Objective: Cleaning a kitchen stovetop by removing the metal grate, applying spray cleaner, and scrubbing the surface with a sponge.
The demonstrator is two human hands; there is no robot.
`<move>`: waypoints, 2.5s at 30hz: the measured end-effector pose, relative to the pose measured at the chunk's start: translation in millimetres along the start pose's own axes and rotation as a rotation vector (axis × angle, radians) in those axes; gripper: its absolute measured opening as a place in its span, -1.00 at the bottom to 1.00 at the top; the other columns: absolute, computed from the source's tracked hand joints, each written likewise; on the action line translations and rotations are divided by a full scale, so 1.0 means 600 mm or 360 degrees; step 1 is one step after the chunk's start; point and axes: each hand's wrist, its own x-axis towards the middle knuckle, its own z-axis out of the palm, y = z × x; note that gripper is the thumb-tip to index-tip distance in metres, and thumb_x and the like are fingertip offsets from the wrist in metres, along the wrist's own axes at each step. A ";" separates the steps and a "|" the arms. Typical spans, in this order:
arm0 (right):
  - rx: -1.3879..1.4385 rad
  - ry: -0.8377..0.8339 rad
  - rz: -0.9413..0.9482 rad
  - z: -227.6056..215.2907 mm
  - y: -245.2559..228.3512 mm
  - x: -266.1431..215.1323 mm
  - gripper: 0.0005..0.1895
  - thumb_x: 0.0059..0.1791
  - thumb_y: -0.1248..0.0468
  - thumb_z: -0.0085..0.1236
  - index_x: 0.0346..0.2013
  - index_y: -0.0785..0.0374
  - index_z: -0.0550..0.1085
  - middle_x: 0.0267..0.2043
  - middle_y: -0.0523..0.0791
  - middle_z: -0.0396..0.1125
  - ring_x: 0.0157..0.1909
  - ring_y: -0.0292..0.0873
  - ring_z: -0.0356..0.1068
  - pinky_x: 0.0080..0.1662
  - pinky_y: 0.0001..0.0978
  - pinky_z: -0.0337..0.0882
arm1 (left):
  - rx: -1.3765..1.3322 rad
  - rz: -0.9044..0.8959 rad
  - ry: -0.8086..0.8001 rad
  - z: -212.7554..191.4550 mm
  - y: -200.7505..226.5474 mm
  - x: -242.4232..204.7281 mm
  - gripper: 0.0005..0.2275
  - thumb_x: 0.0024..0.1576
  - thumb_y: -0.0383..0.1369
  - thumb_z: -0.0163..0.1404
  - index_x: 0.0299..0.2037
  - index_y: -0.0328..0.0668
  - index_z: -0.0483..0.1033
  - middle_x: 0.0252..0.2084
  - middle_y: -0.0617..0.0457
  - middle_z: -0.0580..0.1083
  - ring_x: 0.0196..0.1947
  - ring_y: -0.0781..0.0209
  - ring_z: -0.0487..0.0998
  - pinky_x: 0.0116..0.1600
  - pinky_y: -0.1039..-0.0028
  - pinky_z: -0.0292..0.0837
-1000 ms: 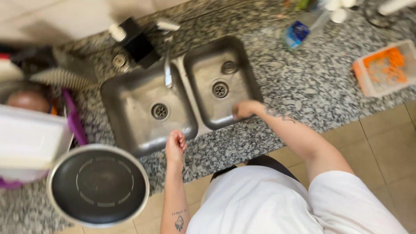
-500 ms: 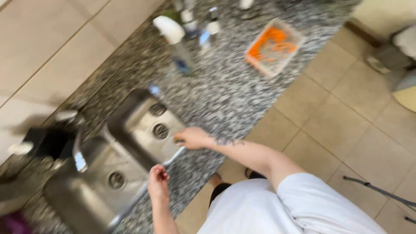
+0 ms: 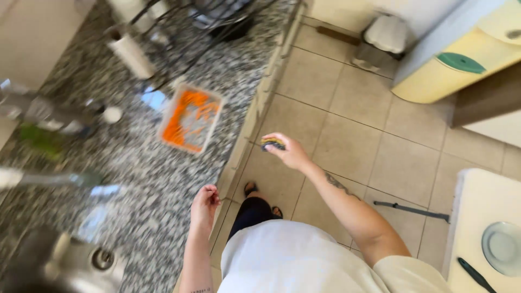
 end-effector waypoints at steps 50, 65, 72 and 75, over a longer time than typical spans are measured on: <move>0.0225 0.1008 0.1881 -1.249 0.719 0.111 -0.51 -0.20 -0.06 0.26 -0.05 0.04 0.53 -0.06 -0.03 0.43 0.08 0.00 0.33 0.08 -0.22 0.29 | 0.1574 -0.0219 -0.0646 1.763 -0.412 1.128 -0.70 0.07 -0.08 -0.19 -0.08 0.10 0.46 -0.09 0.19 0.44 -0.07 0.22 0.47 0.03 0.34 0.35; 0.0454 0.1200 0.2184 -1.250 0.639 0.148 -0.61 -0.18 0.11 0.07 -0.10 0.11 0.54 -0.03 -0.16 0.42 0.00 -0.19 0.35 0.01 -0.35 0.28 | 0.3224 0.0945 -0.1513 2.014 -0.341 1.047 -0.81 -0.08 -0.73 -0.11 -0.44 -0.21 0.30 -0.61 0.10 0.16 -0.71 0.29 0.00 -0.65 0.48 -0.06; 0.0641 0.1425 0.1934 -1.276 0.601 0.184 -0.68 -0.14 0.21 0.11 -0.12 0.23 0.50 -0.22 -0.08 0.41 -0.24 -0.15 0.35 -0.15 -0.36 0.26 | 0.3440 0.0972 -0.1769 2.000 -0.197 0.951 -0.39 0.08 -0.07 -0.11 0.34 0.24 -0.11 0.41 0.16 -0.28 0.40 0.03 -0.32 0.26 -0.31 -0.46; 0.0807 0.1479 0.1657 -1.316 0.601 0.237 -0.65 -0.13 0.29 0.09 -0.05 0.24 0.44 -0.16 -0.03 0.37 -0.17 -0.07 0.38 -0.10 -0.33 0.30 | 0.2927 0.0650 -0.1665 1.918 -0.192 0.970 -0.55 0.15 -0.47 -0.19 0.25 0.12 0.06 0.24 0.10 -0.03 0.08 0.02 0.07 -0.07 -0.13 -0.04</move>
